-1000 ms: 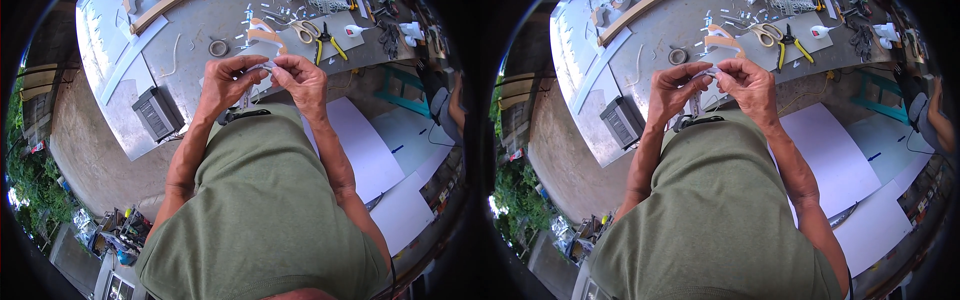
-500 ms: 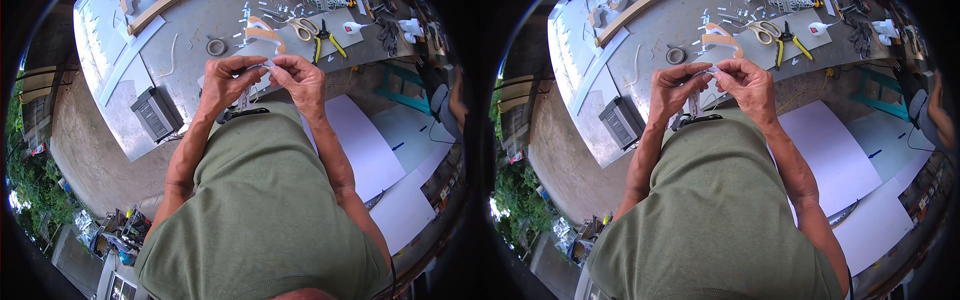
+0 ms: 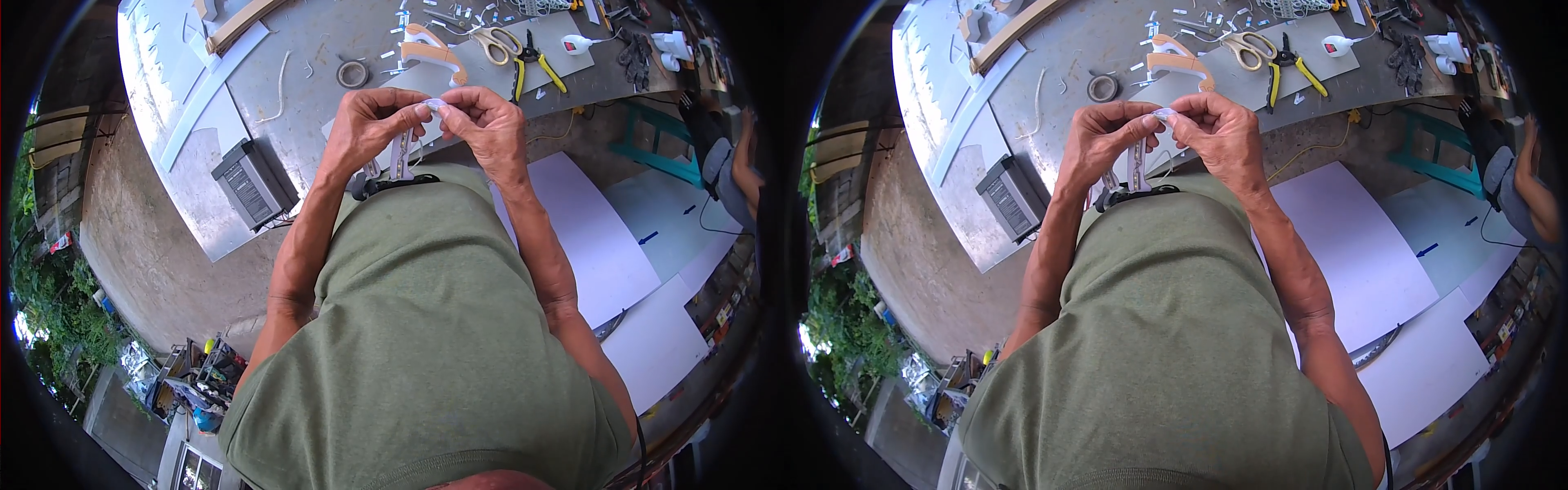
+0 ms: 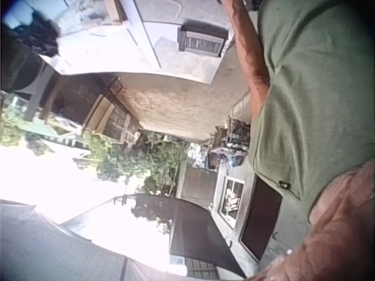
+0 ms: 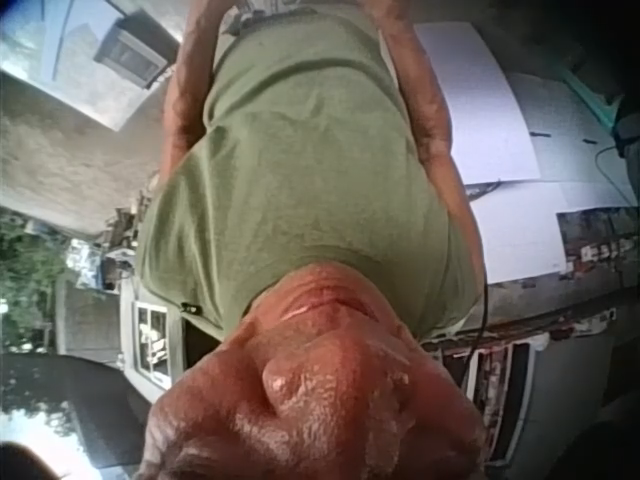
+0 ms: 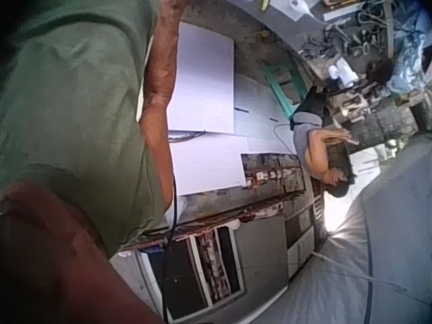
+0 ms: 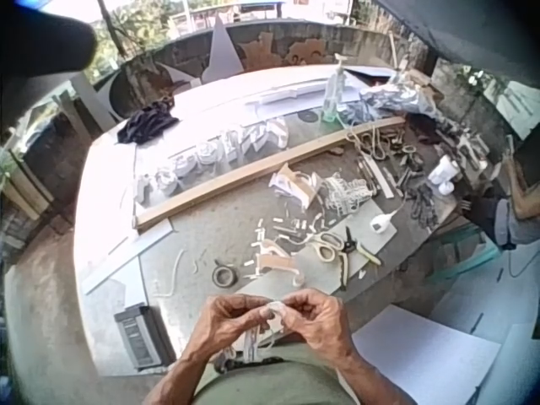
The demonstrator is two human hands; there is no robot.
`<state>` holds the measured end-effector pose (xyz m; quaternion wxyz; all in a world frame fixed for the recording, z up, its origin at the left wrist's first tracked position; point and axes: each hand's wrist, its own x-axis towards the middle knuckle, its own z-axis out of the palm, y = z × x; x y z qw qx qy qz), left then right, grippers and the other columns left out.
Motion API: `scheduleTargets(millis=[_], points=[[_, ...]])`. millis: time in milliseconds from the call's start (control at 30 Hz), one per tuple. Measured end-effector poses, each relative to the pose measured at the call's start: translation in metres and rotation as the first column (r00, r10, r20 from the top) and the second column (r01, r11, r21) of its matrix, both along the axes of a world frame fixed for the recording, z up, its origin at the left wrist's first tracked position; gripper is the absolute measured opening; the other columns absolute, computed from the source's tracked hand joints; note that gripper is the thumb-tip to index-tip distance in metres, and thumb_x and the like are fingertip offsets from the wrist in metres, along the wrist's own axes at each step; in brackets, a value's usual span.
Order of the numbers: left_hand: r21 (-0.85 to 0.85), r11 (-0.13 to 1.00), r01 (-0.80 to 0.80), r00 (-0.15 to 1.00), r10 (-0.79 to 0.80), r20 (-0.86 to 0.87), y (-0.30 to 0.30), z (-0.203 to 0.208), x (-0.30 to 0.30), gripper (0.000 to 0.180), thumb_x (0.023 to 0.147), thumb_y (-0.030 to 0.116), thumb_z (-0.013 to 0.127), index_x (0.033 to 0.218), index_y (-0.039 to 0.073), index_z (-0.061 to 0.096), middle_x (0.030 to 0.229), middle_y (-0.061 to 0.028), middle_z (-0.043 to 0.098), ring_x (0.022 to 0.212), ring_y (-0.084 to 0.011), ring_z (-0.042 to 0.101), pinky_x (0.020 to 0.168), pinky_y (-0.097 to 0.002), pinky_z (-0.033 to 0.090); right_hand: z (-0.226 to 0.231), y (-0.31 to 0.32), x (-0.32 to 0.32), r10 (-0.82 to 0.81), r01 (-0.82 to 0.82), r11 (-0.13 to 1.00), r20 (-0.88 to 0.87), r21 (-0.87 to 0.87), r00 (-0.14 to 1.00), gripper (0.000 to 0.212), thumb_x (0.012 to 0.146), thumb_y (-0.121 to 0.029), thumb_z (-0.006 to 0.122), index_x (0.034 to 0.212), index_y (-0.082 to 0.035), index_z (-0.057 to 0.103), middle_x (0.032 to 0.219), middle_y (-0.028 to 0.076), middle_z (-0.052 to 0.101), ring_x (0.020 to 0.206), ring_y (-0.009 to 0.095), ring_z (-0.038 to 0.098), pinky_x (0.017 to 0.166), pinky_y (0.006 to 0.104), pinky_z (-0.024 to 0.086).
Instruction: The recorder is assembling small sign components, applying LED strips and adhesive to cutouts.
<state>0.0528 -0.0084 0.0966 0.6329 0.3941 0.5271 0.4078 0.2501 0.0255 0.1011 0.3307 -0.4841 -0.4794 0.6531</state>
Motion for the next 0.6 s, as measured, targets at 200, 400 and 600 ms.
scheduleTargets(millis=[200,400,600], points=[[-0.049,0.999,-0.009,1.000,0.009,-0.018,0.003,-0.007,0.001,0.029,0.089,0.019,0.076,0.104,-0.005,0.072,0.082,-0.0091,0.071,0.069,-0.0126,0.066,0.064,-0.0261,0.051,-0.009,0.001,-0.004,-0.003,0.003,1.000,0.000,-0.010,1.000,0.019,0.087,-0.005,0.074,0.103,0.004,0.069,0.084,0.007,0.072,0.071,0.008,0.066,0.062,0.0222,0.056],[-0.091,0.996,-0.011,0.999,0.007,-0.036,0.004,-0.018,0.000,0.027,0.090,0.020,0.074,0.101,-0.005,0.071,0.078,-0.0078,0.069,0.066,-0.0123,0.064,0.062,-0.0263,0.050,-0.019,0.001,-0.007,0.007,-0.007,0.999,0.003,-0.044,1.000,0.020,0.087,-0.007,0.075,0.103,0.004,0.069,0.083,0.008,0.071,0.069,0.009,0.067,0.062,0.0230,0.057],[-0.148,0.988,-0.054,0.997,0.062,0.051,0.006,-0.019,-0.005,0.023,0.089,0.017,0.073,0.099,-0.004,0.071,0.078,-0.0083,0.069,0.065,-0.0126,0.064,0.061,-0.0256,0.049,-0.031,0.004,-0.001,0.018,-0.046,0.992,-0.226,-0.121,0.974,0.022,0.095,-0.012,0.068,0.108,0.006,0.067,0.087,0.011,0.071,0.072,0.014,0.068,0.067,0.0278,0.059]])
